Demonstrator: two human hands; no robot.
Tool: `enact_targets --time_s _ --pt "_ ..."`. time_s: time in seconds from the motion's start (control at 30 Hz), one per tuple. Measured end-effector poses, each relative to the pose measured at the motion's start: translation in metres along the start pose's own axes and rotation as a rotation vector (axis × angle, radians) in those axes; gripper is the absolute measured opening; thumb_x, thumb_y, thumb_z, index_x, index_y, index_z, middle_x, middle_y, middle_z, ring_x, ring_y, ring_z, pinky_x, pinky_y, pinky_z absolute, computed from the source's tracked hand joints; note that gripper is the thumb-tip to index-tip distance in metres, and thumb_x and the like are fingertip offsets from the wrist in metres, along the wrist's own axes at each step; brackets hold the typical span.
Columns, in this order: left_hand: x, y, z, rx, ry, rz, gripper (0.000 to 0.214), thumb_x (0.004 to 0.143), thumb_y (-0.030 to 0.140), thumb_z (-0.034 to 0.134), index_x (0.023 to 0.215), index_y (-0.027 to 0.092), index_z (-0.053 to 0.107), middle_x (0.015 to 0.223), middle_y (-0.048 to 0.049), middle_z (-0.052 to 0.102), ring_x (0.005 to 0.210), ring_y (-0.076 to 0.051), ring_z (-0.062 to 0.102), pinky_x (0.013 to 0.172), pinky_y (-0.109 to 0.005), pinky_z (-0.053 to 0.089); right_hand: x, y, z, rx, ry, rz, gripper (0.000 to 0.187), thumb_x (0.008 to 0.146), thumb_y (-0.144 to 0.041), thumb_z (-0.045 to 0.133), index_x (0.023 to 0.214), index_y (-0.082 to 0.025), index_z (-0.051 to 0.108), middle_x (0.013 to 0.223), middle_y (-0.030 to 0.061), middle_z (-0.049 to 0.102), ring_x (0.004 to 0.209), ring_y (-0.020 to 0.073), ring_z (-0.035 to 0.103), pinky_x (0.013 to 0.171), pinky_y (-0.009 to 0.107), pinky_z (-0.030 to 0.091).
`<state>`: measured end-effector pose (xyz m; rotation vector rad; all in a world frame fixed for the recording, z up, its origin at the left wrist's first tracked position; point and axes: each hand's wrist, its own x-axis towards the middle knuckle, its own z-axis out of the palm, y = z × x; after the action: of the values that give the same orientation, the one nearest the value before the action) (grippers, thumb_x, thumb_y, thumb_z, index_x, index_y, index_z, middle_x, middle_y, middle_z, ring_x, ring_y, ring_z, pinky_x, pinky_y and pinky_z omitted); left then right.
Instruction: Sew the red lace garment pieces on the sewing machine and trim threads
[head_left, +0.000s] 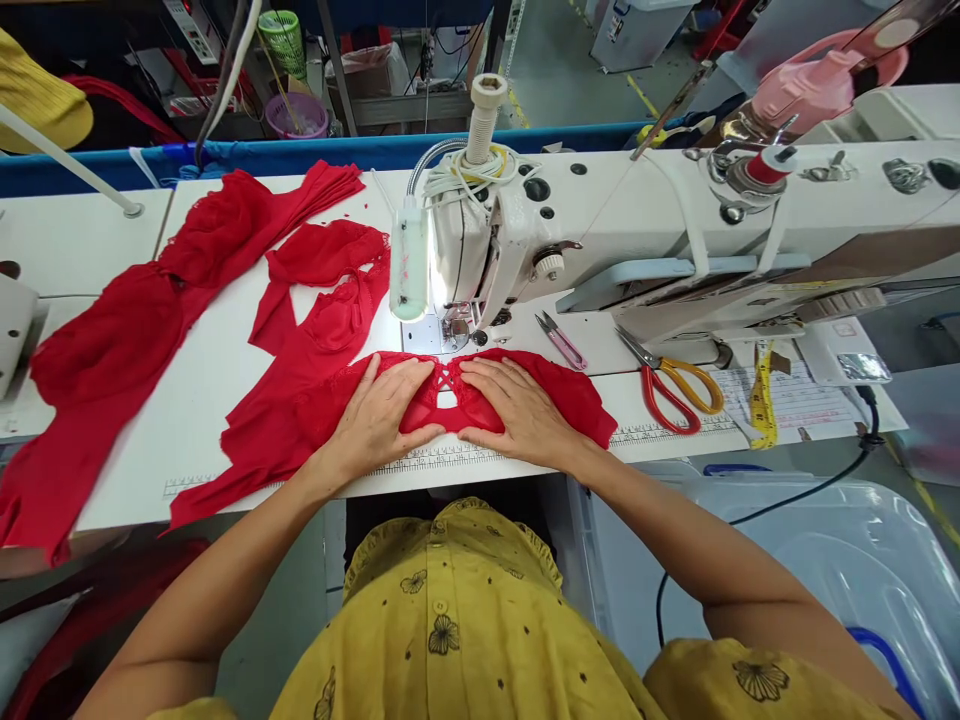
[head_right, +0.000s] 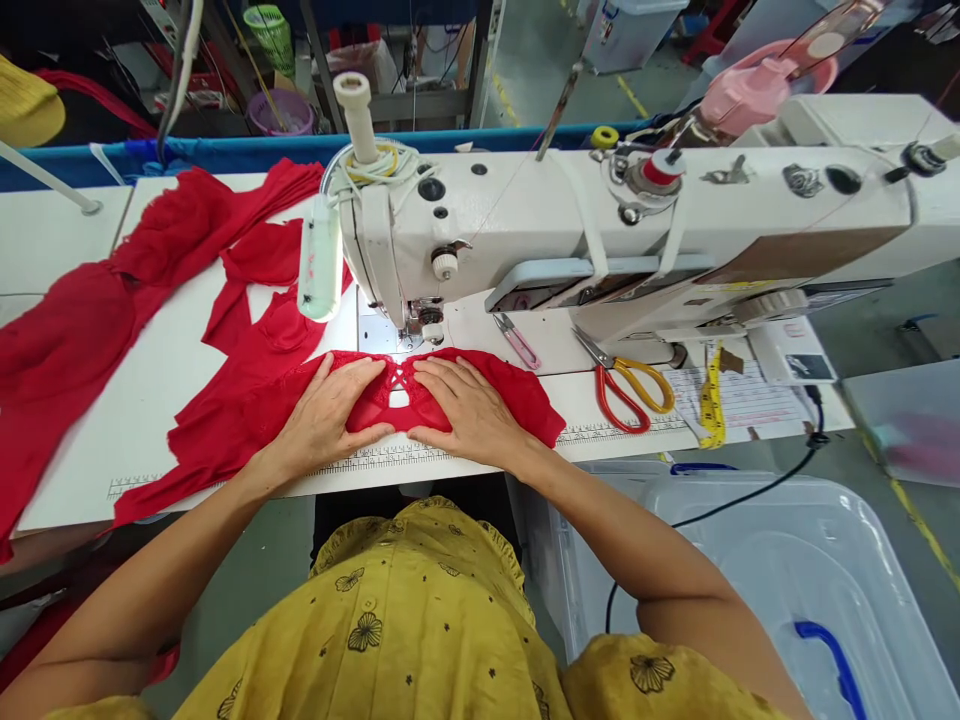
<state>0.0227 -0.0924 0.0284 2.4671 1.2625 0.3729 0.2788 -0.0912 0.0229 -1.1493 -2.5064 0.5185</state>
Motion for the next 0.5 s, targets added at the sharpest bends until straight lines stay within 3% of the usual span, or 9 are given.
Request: enact_targets --time_s 0.2,0.4,0.5 --pt "0.000 0.004 -0.003 -0.012 -0.002 0.016 0.074 0.092 0.054 0.059 0.152 0.020 0.032 0.149 -0.0120 0.051 0.141 -0.027 0.044 0.125 -0.057 0.014 0.000 -0.004 -0.003 -0.028 -0.007 -0.008 0.073 0.090 -0.056 0.061 0.150 -0.021 0.040 0.152 0.0120 0.048 0.142 0.0299 0.042 0.120 0.056 0.032" --pt "0.009 0.006 -0.034 -0.098 0.067 -0.004 0.068 0.090 0.055 0.062 0.145 0.020 0.042 0.141 -0.0114 0.057 0.132 -0.027 0.051 0.116 -0.047 0.037 0.008 -0.008 -0.027 -0.196 0.055 0.001 0.044 0.101 -0.043 0.048 0.135 -0.017 0.057 0.139 0.0118 0.061 0.126 0.0300 0.055 0.111 0.051 0.039" --pt "0.019 -0.003 -0.047 -0.127 0.005 -0.086 0.062 0.091 0.053 0.059 0.141 0.018 0.046 0.140 -0.0122 0.057 0.130 -0.028 0.053 0.110 -0.044 0.043 0.014 -0.002 -0.030 -0.288 0.073 0.062 0.040 0.101 -0.032 0.045 0.136 -0.015 0.056 0.138 0.0155 0.060 0.126 0.0334 0.053 0.110 0.054 0.036"
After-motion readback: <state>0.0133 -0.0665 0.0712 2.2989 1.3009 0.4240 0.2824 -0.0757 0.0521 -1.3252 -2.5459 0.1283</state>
